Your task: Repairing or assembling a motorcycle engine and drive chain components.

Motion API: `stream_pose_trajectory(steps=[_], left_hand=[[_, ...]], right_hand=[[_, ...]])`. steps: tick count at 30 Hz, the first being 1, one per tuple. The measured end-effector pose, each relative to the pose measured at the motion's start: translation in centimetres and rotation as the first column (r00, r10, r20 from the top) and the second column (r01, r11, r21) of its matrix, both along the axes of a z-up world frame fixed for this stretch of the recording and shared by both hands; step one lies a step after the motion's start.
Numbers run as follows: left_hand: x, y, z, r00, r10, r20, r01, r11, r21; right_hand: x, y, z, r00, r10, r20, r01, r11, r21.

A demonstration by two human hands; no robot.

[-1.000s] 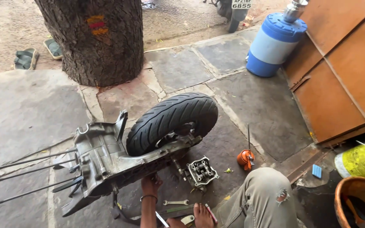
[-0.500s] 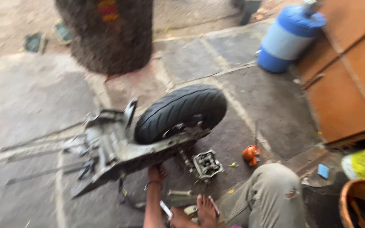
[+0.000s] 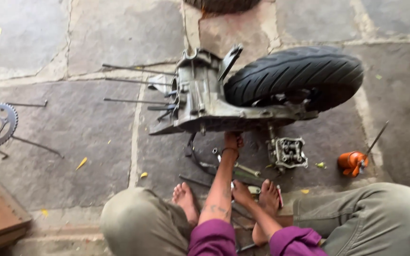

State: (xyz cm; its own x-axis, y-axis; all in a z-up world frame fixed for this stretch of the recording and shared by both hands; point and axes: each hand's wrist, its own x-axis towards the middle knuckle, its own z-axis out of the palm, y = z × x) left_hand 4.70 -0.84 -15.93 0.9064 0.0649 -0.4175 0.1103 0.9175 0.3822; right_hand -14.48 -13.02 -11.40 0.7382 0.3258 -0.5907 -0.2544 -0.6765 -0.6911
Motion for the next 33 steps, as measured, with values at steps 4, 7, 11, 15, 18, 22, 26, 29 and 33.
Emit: stream_pose_trajectory(steps=[4,7,11,15,18,22,26,29,33], left_hand=[[-2.8,0.8,8.9,0.992,0.076,-0.099,-0.075,0.997,0.019],[-4.7,1.3,16.8,0.978,0.161,-0.132,-0.174,0.980,-0.094],[-4.6,1.4,13.6,0.997,0.067,0.048,-0.082,0.812,0.577],[-1.6,0.1,2.5,0.988,-0.056,0.142,-0.010,0.906,0.423],[-2.9,0.6,9.2,0.995,0.012,-0.097,0.003,0.988,0.151],[-4.9,1.3,17.4,0.986,0.129,-0.104,-0.125,0.991,0.043],[-3.5,0.9,11.9,0.990,0.131,-0.049,-0.127,0.989,0.075],[-1.0,-0.1,-0.3,0.999,0.047,-0.008,-0.043,0.961,0.274],[-2.7,1.2,9.7,0.990,-0.006,-0.144,0.055,0.938,0.342]], right_hand=[[0.2,0.3,2.0,1.000,-0.021,0.002,0.021,1.000,-0.014],[0.3,0.3,2.4,1.000,-0.011,-0.001,0.011,1.000,-0.010],[0.3,0.3,2.1,0.999,-0.043,-0.014,0.043,0.999,-0.015],[0.2,0.2,2.0,0.998,0.008,0.063,-0.005,0.999,-0.052],[-0.1,0.1,2.0,0.998,0.038,0.058,-0.036,0.998,-0.044],[0.1,0.7,3.7,1.000,-0.011,0.001,0.011,0.998,-0.060],[0.3,0.5,4.4,0.998,0.023,0.056,-0.018,0.996,-0.082],[0.2,1.7,7.1,0.979,-0.132,-0.157,0.132,0.991,-0.014],[0.2,1.2,5.5,0.999,-0.006,-0.051,-0.001,0.992,-0.128]])
